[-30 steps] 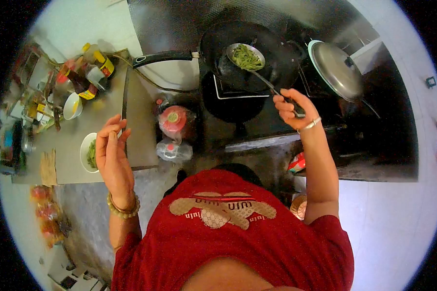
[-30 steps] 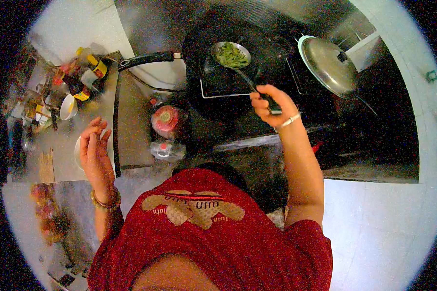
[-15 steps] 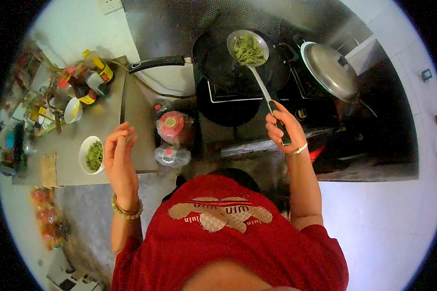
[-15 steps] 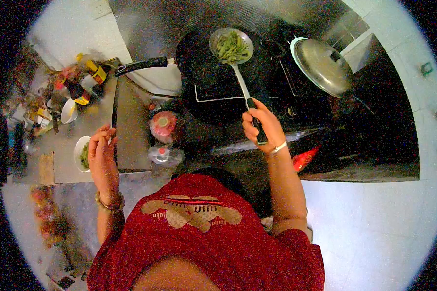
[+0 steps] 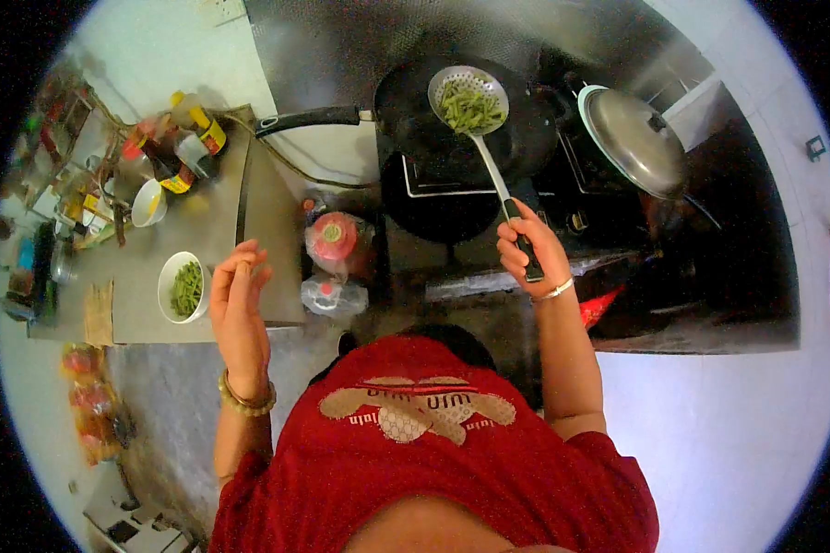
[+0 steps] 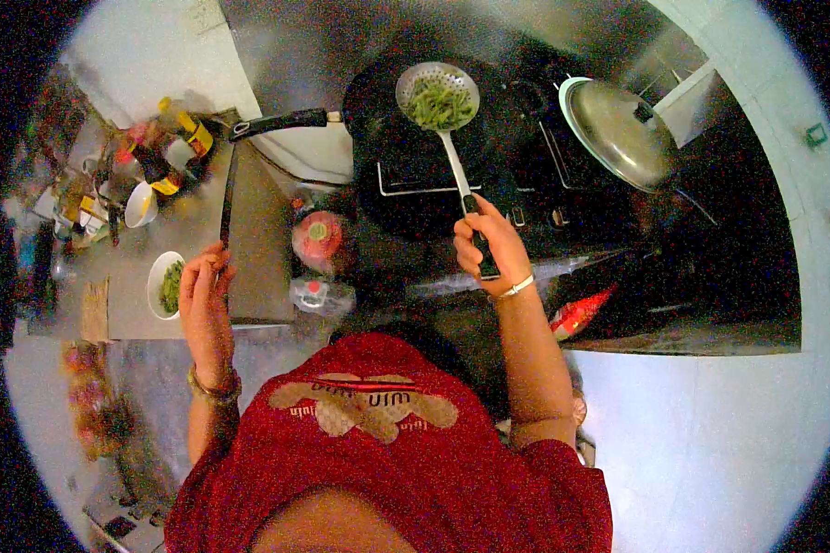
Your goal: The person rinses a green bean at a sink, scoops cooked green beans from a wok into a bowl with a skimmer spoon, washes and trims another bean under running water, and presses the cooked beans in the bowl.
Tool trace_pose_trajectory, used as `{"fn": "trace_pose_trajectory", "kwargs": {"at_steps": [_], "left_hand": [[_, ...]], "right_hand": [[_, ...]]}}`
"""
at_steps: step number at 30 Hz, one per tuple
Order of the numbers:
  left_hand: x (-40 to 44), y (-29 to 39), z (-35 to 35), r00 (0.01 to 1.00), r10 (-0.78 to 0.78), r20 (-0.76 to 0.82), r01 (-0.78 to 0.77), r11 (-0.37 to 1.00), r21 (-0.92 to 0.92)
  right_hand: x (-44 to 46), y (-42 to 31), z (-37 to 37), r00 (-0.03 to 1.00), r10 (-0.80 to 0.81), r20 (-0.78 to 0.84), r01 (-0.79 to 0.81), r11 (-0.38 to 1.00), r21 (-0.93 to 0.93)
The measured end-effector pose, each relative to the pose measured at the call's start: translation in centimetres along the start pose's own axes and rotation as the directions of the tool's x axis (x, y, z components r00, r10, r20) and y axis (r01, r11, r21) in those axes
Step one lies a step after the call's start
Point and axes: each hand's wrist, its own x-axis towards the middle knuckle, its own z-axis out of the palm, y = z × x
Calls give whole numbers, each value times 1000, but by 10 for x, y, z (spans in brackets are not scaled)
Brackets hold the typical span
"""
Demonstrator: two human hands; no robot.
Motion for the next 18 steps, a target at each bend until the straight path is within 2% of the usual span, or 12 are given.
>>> {"fn": "trace_pose_trajectory", "kwargs": {"at_steps": [4, 5, 6, 7, 9, 10, 11, 12, 14, 16, 17, 18], "left_hand": [[1, -9, -10, 1000, -31, 1, 31, 999, 19], [1, -10, -12, 999, -33, -1, 33, 999, -9], [-3, -12, -16, 999, -44, -21, 43, 999, -34], [-4, -11, -19, 999, -39, -10, 39, 999, -37], [-8, -14, -29, 999, -43, -15, 42, 996, -77], [-13, -17, -39, 998, -51, -24, 48, 992, -118], [-17, -21, -47, 996, -62, -70, 54, 993, -104], [-23, -25, -56, 991, -66, -114, 52, 991, -123], [-38, -41, -75, 978, -77, -192, 51, 989, -137], [-56, -59, -94, 941, -135, -309, 105, 988, -111], [-63, -66, -102, 933, -146, -329, 115, 987, -113], [-73, -74, -114, 887, -230, -401, 186, 972, -146]], "right_hand": [[-13, -12, 3, 1000, 16, 26, -17, 1000, 26], [-17, -16, 11, 999, 16, -39, -16, 1000, -3], [-20, -22, 9, 994, 110, 9, -110, 994, 6], [-25, -27, 28, 994, 105, -10, -104, 993, 54], [-30, -41, 15, 959, 271, 79, -281, 944, 175], [-30, -46, 17, 929, 323, 183, -357, 913, 198], [-35, -50, 29, 944, 315, 100, -330, 908, 258], [-42, -50, 32, 932, 328, 153, -359, 893, 271], [-45, -49, 39, 952, 295, 77, -305, 933, 190], [-44, -59, 16, 939, 298, 170, -325, 932, 162], [-45, -61, 21, 962, 248, 110, -262, 955, 136], [-45, -65, 14, 953, 257, 159, -272, 959, 80]]}}
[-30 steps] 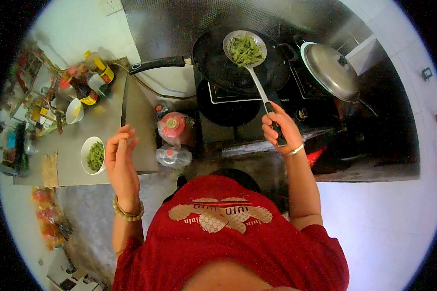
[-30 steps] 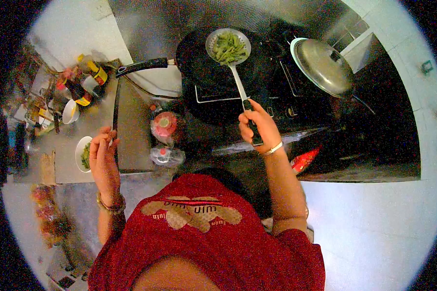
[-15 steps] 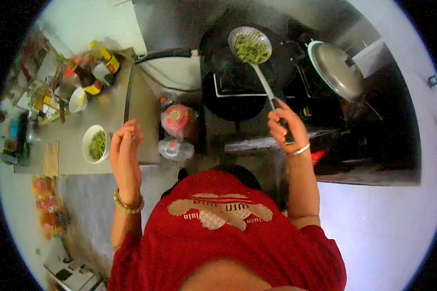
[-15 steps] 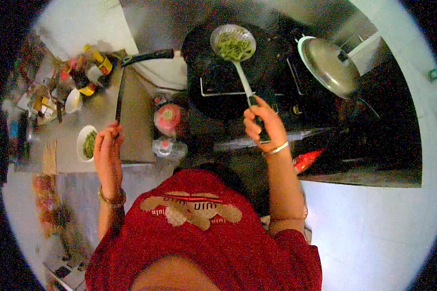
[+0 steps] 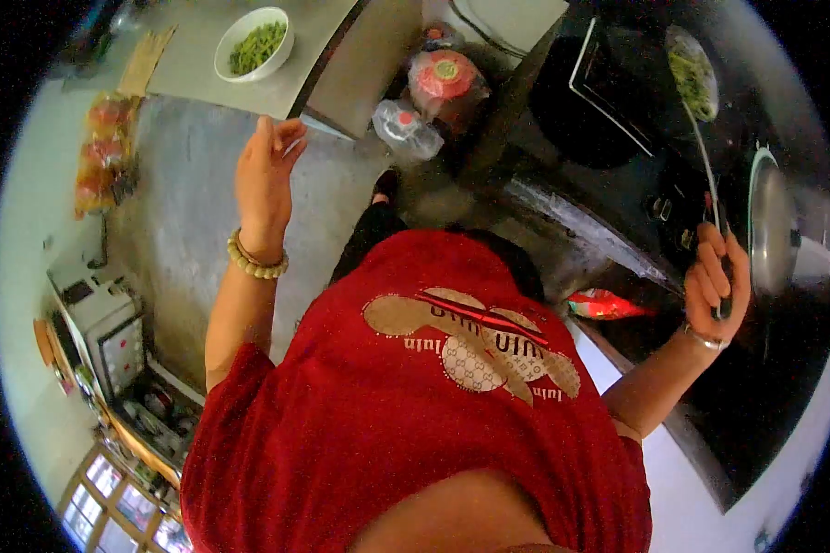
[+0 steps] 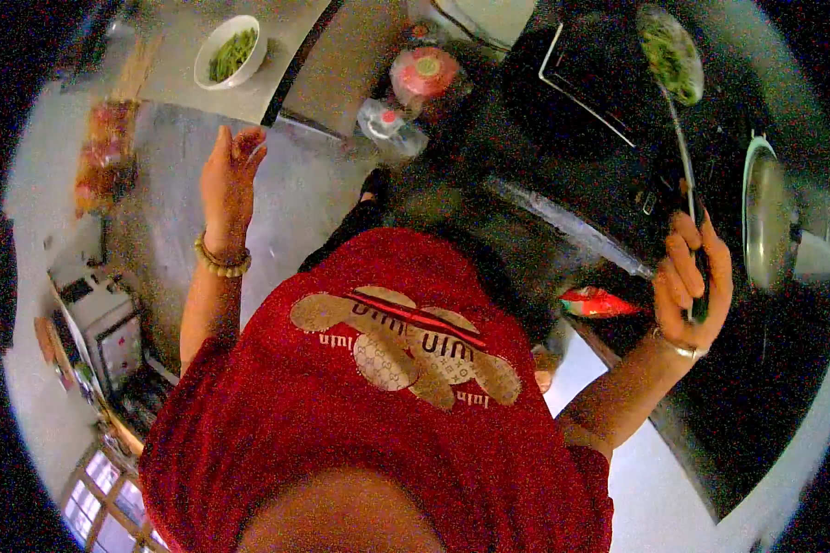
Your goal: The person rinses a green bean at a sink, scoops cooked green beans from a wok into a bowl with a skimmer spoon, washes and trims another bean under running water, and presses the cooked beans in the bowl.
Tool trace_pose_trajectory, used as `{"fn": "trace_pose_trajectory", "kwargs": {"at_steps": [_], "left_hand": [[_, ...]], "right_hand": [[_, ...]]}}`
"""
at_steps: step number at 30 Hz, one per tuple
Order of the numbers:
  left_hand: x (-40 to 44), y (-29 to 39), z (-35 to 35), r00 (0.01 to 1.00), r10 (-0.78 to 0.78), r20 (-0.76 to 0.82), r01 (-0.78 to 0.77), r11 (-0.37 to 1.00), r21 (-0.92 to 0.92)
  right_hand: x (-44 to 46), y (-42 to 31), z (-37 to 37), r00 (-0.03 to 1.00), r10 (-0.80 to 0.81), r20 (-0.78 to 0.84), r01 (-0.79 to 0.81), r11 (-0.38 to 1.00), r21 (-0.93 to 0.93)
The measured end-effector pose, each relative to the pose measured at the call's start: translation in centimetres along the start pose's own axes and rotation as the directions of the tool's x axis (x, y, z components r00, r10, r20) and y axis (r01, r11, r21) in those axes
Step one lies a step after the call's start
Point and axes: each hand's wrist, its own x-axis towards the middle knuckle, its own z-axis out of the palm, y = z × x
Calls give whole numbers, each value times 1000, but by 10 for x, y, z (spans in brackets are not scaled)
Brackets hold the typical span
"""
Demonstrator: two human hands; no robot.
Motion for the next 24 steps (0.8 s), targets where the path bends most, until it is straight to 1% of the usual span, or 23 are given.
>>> {"fn": "trace_pose_trajectory", "kwargs": {"at_steps": [1, 2, 4, 5, 6, 8, 10, 12, 14, 15, 16, 18, 19, 21, 24], "left_hand": [[-6, -7, -12, 993, -77, -90, 78, 997, 0], [-13, -17, -24, 991, -82, -108, 83, 997, 6], [-26, -41, -44, 974, -157, -166, 141, 985, -103], [-31, -45, -42, 965, -178, -194, 155, 979, -130], [-32, -50, -46, 970, -166, -177, 144, 981, -133], [-24, -64, -51, 973, -192, -127, 176, 977, -124], [-8, -65, -53, 946, -313, -89, 295, 940, -174], [7, -64, -43, 952, -303, -49, 293, 944, -149], [20, -55, -36, 959, -283, 27, 284, 945, -162], [24, -52, -32, 964, -260, 51, 265, 949, -168], [31, -51, -31, 965, -249, 79, 260, 950, -175], [50, -44, -27, 965, -255, 52, 260, 958, -120], [39, -45, -33, 973, -220, 63, 226, 967, -114], [46, -51, -37, 972, -222, 80, 232, 962, -146], [46, -48, -49, 968, -229, 106, 246, 950, -190]], "right_hand": [[-2, -8, -8, 999, 21, 29, -21, 999, 24], [-5, -6, -5, 1000, -1, 28, 1, 1000, 18], [-8, -2, -3, 999, -22, 30, 22, 1000, 16], [-8, -2, -3, 1000, -23, -21, 23, 1000, -3], [-8, -3, 0, 997, -35, -68, 34, 999, -27], [-4, -8, -29, 999, -17, -52, 15, 999, -42], [-3, 2, -1, 996, 21, -89, -22, 1000, -12], [-2, 8, -6, 996, -56, -71, 56, 998, -10], [17, 16, -1, 982, -144, -125, 125, 981, -149], [21, 14, -5, 980, -161, -117, 142, 977, -159], [22, 7, -13, 993, -115, -42, 110, 989, -96], [27, 4, 1, 991, -110, -79, 107, 993, -43], [13, 9, -3, 990, -128, -55, 126, 991, -47], [16, 10, -3, 984, -166, -60, 154, 972, -177], [22, 2, 0, 984, -177, -20, 171, 969, -181]]}}
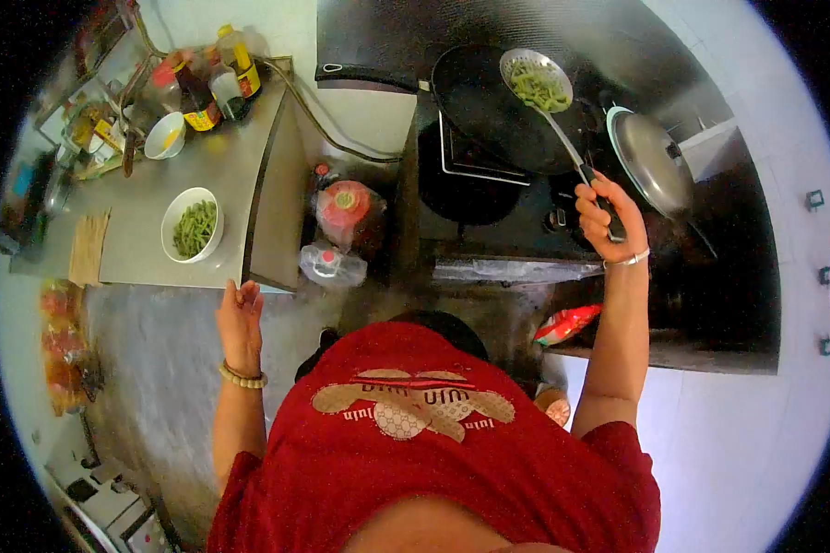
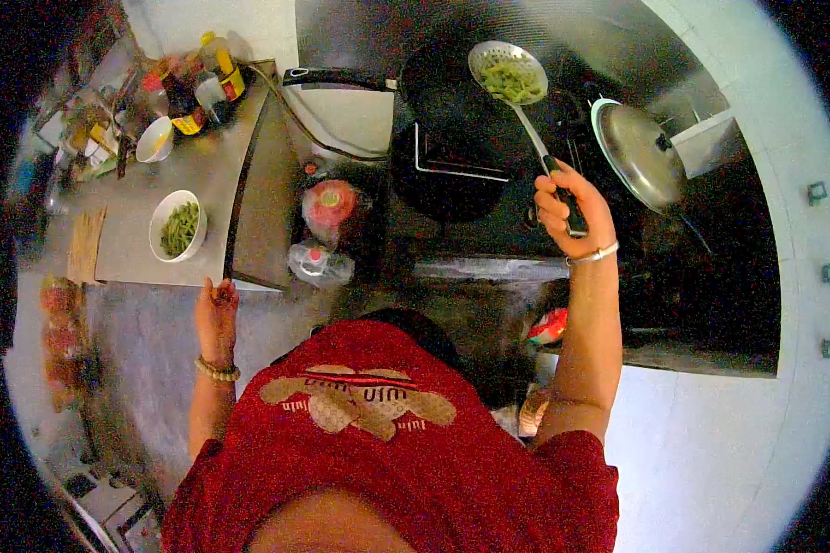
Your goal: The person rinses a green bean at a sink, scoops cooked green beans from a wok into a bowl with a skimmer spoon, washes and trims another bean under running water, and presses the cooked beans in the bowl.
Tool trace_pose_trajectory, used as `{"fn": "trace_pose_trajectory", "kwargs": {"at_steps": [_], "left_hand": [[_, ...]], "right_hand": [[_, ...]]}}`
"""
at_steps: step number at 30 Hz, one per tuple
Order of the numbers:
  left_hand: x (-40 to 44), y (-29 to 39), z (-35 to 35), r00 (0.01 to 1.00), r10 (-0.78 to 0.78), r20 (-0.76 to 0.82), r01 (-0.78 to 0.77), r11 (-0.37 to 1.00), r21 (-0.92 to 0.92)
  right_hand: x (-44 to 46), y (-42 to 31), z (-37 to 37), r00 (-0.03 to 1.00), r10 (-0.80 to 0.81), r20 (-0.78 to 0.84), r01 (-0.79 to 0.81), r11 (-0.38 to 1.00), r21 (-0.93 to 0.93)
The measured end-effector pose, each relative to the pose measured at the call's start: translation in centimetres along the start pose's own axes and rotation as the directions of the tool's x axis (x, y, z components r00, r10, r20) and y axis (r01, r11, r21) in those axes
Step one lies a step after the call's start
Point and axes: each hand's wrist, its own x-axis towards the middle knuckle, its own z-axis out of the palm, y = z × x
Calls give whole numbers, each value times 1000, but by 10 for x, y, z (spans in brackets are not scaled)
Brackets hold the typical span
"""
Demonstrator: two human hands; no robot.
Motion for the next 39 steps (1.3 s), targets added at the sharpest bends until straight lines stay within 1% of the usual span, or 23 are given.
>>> {"fn": "trace_pose_trajectory", "kwargs": {"at_steps": [2, 4, 5, 8, 10, 13, 14, 16, 18, 20, 22, 23, 24, 26, 27, 29, 30, 32, 33, 35, 36, 38, 39], "left_hand": [[2, 2, -8, 1000, -8, 22, 8, 1000, -25], [1, 3, -13, 999, -29, -30, 28, 999, -39], [2, 3, -18, 999, -28, -21, 27, 999, -47], [8, 3, -25, 1000, -24, -4, 24, 997, -80], [-5, 0, -28, 1000, -15, -23, 13, 997, -71], [-7, 0, -23, 999, -25, -42, 22, 997, -69], [-7, 0, -22, 999, -25, -41, 22, 997, -70], [-7, -1, -21, 998, -32, -56, 29, 998, -60], [-9, -2, -20, 997, -36, -61, 33, 998, -61], [-10, -3, -20, 997, -42, -60, 39, 998, -57], [-9, -8, -21, 998, -45, -37, 42, 997, -68], [-9, -10, -20, 998, -45, -37, 43, 997, -68], [-8, -12, -19, 999, -49, -19, 47, 996, -81], [-10, -14, -21, 999, -49, -9, 48, 994, -94], [-10, -14, -20, 999, -49, -2, 49, 994, -99], [-12, -14, -20, 999, -52, 4, 52, 994, -98], [-12, -14, -20, 998, -60, -5, 59, 994, -93], [-8, -14, -22, 998, -68, -9, 67, 995, -80], [-3, -16, -24, 998, -67, 1, 67, 994, -91], [2, -18, -26, 997, -70, 14, 71, 992, -104], [2, -18, -26, 997, -75, 6, 75, 990, -122], [0, -19, -22, 996, -84, -2, 83, 986, -147], [-4, -18, -17, 998, -63, -6, 62, 991, -122]], "right_hand": [[-4, 0, 10, 999, -34, -32, 33, 999, -27], [-15, 2, 12, 996, -69, -57, 68, 997, -21], [-19, 3, 14, 987, -130, -96, 121, 988, -95], [-21, 3, 16, 983, -151, -104, 132, 977, -166], [-16, 1, -1, 987, -120, -109, 107, 987, -119], [-12, -3, -19, 991, 115, -71, -101, 979, 177], [-14, 0, -14, 991, 114, -71, -100, 979, 176], [-23, 5, -2, 991, -68, -117, 68, 998, -10], [-33, 3, 11, 989, -105, -106, 103, 994, -23], [-36, 1, 13, 997, -74, -30, 74, 997, -7], [-32, 4, 1, 999, -29, -37, 29, 1000, -8], [-29, 7, -7, 999, 29, -46, -27, 998, 48], [-26, 8, -14, 992, 121, -24, -115, 979, 165], [-26, 9, -17, 965, 259, 53, -264, 936, 234], [-27, 11, -14, 964, 259, 55, -264, 935, 235], [-34, 10, -2, 996, 82, -43, -76, 988, 134], [-39, 3, 9, 997, 61, -42, -58, 996, 63], [-45, -18, 14, 996, 56, 64, -55, 998, -18], [-48, -29, 22, 998, 46, 35, -44, 998, -42], [-57, -42, 53, 988, -53, -148, 49, 998, -34], [-56, -55, 37, 996, 73, 47, -68, 993, -95], [-57, -51, 42, 993, -29, -112, 9, 984, -175], [-55, -47, 39, 992, -38, -122, 12, 978, -210]]}}
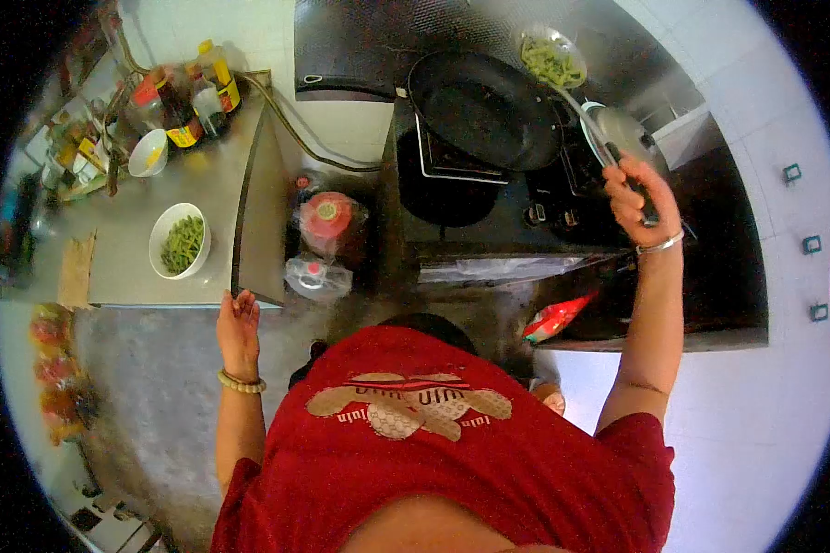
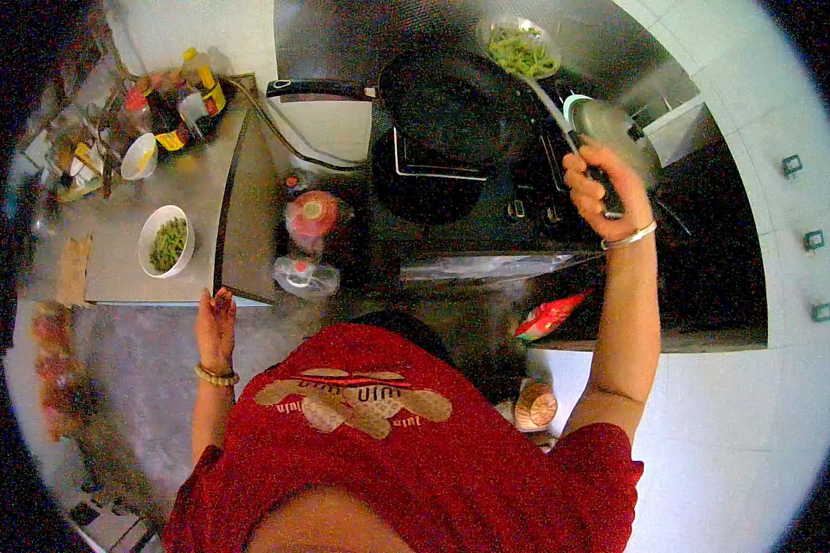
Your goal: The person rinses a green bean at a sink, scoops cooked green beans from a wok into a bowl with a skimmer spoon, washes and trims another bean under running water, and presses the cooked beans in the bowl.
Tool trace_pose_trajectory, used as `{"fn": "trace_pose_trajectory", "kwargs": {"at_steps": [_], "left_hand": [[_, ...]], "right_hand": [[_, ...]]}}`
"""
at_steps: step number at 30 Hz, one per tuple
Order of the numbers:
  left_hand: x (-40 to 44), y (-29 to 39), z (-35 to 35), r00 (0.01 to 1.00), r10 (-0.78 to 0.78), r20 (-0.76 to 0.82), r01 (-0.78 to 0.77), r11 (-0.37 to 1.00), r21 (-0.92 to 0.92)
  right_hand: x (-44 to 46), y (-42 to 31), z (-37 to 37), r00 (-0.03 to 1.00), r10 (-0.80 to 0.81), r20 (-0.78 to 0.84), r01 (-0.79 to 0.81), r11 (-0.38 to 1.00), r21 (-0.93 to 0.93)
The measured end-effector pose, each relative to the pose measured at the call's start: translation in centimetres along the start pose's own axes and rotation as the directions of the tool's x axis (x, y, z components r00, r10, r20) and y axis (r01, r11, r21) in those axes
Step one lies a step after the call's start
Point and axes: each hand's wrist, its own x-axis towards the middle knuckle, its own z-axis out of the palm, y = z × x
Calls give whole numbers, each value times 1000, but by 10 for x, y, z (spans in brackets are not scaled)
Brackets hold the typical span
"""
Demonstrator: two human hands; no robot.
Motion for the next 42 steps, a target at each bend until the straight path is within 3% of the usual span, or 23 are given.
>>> {"fn": "trace_pose_trajectory", "kwargs": {"at_steps": [3, 5, 7, 13, 15, 17, 21, 23, 24, 27, 28, 31, 33, 35, 37, 39, 41, 42], "left_hand": [[0, -5, -4, 1000, -8, 5, 8, 1000, -5], [3, -7, -6, 999, -32, 20, 33, 999, -29], [3, -7, -7, 998, -63, 14, 64, 997, -33], [13, 4, -9, 1000, -4, 2, 4, 1000, 15], [13, 7, -3, 1000, -17, -3, 17, 1000, 19], [14, 6, 0, 1000, -28, -12, 28, 999, 22], [14, 0, -3, 999, -30, 21, 30, 999, 11], [15, 2, -5, 999, -21, 29, 21, 1000, 5], [16, 3, -8, 999, -21, 45, 21, 1000, 6], [19, 7, -18, 999, -27, 47, 26, 999, 22], [20, 9, -19, 999, -30, 44, 29, 999, 33], [17, 11, -12, 999, -27, -31, 29, 998, 64], [10, 11, 0, 998, -25, -49, 28, 997, 75], [10, 9, -2, 997, -16, -73, 22, 996, 85], [17, 4, -16, 998, -41, 39, 40, 999, 32], [17, 3, -17, 999, -36, 17, 35, 999, 30], [21, 4, -17, 1000, -29, 0, 29, 999, 24], [21, 5, -21, 999, -21, 41, 21, 1000, 13]], "right_hand": [[12, 28, -11, 999, 14, -34, -12, 998, 64], [24, 42, -24, 987, 158, 17, -159, 972, 174], [25, 53, -27, 986, 161, -51, -148, 969, 198], [0, 34, -3, 985, -146, -89, 149, 988, 25], [-2, 29, -3, 986, -162, 48, 160, 987, 26], [0, 34, -8, 986, -164, 38, 162, 986, 50], [23, 59, -37, 996, 92, -15, -85, 965, 249], [25, 67, -40, 976, 211, 63, -219, 905, 365], [20, 70, -34, 996, 68, -61, -51, 969, 244], [6, 58, -21, 1000, -26, -17, 28, 978, 206], [1, 53, -15, 990, -107, -93, 119, 983, 137], [-8, 42, -6, 985, -170, 5, 168, 981, 100], [-7, 44, -10, 987, -155, 32, 151, 982, 111], [-1, 54, -14, 994, -85, -63, 94, 984, 152], [10, 64, -21, 999, 33, -27, -25, 963, 267], [21, 75, -30, 982, 164, 96, -188, 906, 378], [17, 76, -27, 984, 172, 55, -180, 913, 367], [11, 72, -19, 995, 97, -18, -86, 948, 308]]}}
